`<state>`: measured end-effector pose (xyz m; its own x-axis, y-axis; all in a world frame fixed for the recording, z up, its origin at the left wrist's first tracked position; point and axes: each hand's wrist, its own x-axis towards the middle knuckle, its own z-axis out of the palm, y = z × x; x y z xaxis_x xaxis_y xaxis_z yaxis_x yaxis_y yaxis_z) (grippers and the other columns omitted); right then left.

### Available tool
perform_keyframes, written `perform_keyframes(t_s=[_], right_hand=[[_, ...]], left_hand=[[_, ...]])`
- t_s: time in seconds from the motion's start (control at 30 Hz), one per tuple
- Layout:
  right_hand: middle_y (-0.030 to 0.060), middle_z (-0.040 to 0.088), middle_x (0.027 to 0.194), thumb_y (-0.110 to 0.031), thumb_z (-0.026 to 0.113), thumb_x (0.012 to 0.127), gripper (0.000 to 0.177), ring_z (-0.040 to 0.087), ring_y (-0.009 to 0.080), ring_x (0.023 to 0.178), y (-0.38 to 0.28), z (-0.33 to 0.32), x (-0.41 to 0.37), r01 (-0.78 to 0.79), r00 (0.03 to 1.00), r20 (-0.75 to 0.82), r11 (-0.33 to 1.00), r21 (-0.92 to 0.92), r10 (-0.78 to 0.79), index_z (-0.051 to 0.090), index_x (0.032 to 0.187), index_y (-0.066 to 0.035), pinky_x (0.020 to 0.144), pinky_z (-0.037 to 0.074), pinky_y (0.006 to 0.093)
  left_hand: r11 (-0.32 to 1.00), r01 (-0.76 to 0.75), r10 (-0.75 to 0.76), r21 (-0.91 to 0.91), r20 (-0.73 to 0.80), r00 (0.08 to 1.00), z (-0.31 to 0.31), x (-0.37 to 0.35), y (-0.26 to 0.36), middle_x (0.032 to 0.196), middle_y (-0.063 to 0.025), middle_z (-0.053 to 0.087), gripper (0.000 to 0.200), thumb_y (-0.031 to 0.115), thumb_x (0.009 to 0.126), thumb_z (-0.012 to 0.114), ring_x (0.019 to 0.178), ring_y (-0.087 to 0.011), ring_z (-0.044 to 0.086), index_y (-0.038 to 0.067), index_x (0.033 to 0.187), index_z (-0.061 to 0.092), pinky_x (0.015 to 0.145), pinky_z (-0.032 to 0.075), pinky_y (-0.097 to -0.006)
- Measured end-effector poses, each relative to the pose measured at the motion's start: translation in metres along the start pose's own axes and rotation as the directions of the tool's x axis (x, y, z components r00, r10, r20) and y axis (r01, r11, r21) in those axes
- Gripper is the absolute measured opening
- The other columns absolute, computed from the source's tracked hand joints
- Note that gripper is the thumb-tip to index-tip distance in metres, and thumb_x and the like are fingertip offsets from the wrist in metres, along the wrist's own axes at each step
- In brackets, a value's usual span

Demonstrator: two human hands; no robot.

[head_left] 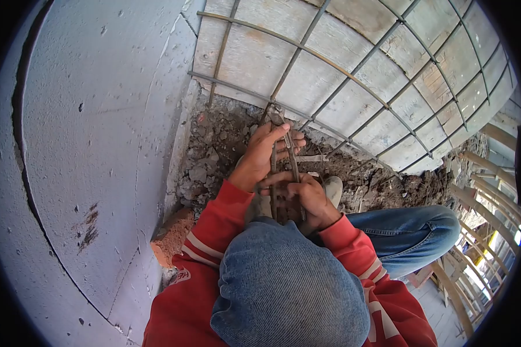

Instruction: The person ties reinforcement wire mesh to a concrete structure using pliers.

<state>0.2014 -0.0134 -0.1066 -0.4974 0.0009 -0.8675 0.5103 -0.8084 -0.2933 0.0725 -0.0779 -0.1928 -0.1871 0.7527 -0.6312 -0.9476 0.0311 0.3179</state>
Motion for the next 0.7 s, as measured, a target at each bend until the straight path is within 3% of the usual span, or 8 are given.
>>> perform_keyframes(t_s=[0.2,0.33,0.43,0.5,0.53,0.57,0.6,0.7], right_hand=[[0.0194,0.067,0.107,0.001,0.040,0.082,0.020,0.069,0.0288,0.094,0.005,0.010,0.006,-0.013,1.000,0.021,0.990,0.142,0.011,0.055,0.094,-0.002,0.081,0.059,0.0447],[0.0160,0.066,0.097,-0.007,0.046,0.088,0.012,0.069,0.0277,0.085,0.021,0.027,0.019,0.000,0.991,-0.137,0.997,0.075,0.010,0.054,0.096,-0.002,0.076,0.058,0.0437],[0.0056,0.057,0.081,-0.016,0.054,0.088,0.010,0.057,0.0193,0.067,0.020,0.024,0.023,0.026,0.999,-0.023,0.984,0.174,-0.022,0.052,0.095,-0.009,0.061,0.053,0.0345],[-0.0038,0.047,0.073,-0.029,0.061,0.091,0.019,0.047,0.0084,0.060,0.012,0.001,0.017,-0.296,0.908,0.413,0.796,0.528,0.063,0.052,0.095,-0.013,0.053,0.042,0.0237],[-0.0086,0.040,0.071,-0.038,0.064,0.093,0.025,0.039,0.0036,0.056,0.012,-0.013,0.020,-0.324,0.880,0.471,0.807,0.494,0.064,0.054,0.097,-0.016,0.049,0.034,0.0205],[-0.0086,0.040,0.071,-0.038,0.064,0.093,0.025,0.039,0.0036,0.056,0.015,-0.019,0.023,-0.321,0.883,0.465,0.806,0.497,0.065,0.054,0.097,-0.016,0.049,0.034,0.0205],[-0.0086,0.039,0.072,-0.040,0.064,0.093,0.026,0.037,0.0042,0.057,0.018,-0.023,0.025,-0.322,0.880,0.467,0.830,0.456,0.085,0.053,0.096,-0.017,0.051,0.033,0.0216],[-0.0060,0.048,0.076,-0.041,0.064,0.094,0.028,0.043,0.0065,0.059,0.019,-0.015,0.019,-0.272,0.904,0.417,0.877,0.396,0.092,0.055,0.100,-0.015,0.053,0.037,0.0232]], left_hand=[[0.995,0.032,-0.027,0.093,-0.049,0.998,-0.002,0.001,0.011,0.108,-0.0151,0.069,0.022,0.023,0.102,0.056,0.103,-0.0277,0.070,0.006,0.115,0.055,0.089,0.057,-0.0407],[0.966,0.114,-0.086,-0.234,0.128,0.988,-0.015,0.011,0.008,0.107,-0.0159,0.069,0.020,0.021,0.101,0.056,0.101,-0.0296,0.070,0.004,0.111,0.058,0.088,0.058,-0.0431],[0.909,0.181,-0.111,-0.376,0.200,0.974,-0.009,0.008,0.014,0.099,-0.0133,0.068,0.019,0.023,0.099,0.058,0.091,-0.0267,0.069,0.005,0.104,0.060,0.082,0.059,-0.0408],[0.901,0.187,-0.133,-0.392,0.161,0.978,-0.007,0.011,0.011,0.092,-0.0104,0.068,0.019,0.025,0.098,0.060,0.082,-0.0233,0.068,0.006,0.098,0.060,0.076,0.058,-0.0378],[0.917,0.188,-0.138,-0.351,0.163,0.977,-0.010,0.018,0.006,0.081,-0.0061,0.063,0.018,0.026,0.097,0.061,0.071,-0.0188,0.061,0.008,0.093,0.058,0.067,0.054,-0.0344],[0.932,0.192,-0.145,-0.306,0.170,0.975,-0.005,0.023,0.004,0.070,-0.0017,0.057,0.020,0.027,0.097,0.062,0.060,-0.0143,0.055,0.011,0.087,0.056,0.059,0.049,-0.0309],[0.966,0.147,-0.150,-0.212,0.004,0.989,0.004,0.027,-0.001,0.057,0.0039,0.042,0.027,0.029,0.096,0.064,0.047,-0.0093,0.040,0.014,0.078,0.051,0.046,0.034,-0.0270],[0.961,0.139,-0.153,-0.241,-0.039,0.987,0.005,0.027,0.001,0.054,0.0054,0.038,0.028,0.027,0.095,0.066,0.043,-0.0076,0.036,0.016,0.076,0.049,0.041,0.030,-0.0250]])
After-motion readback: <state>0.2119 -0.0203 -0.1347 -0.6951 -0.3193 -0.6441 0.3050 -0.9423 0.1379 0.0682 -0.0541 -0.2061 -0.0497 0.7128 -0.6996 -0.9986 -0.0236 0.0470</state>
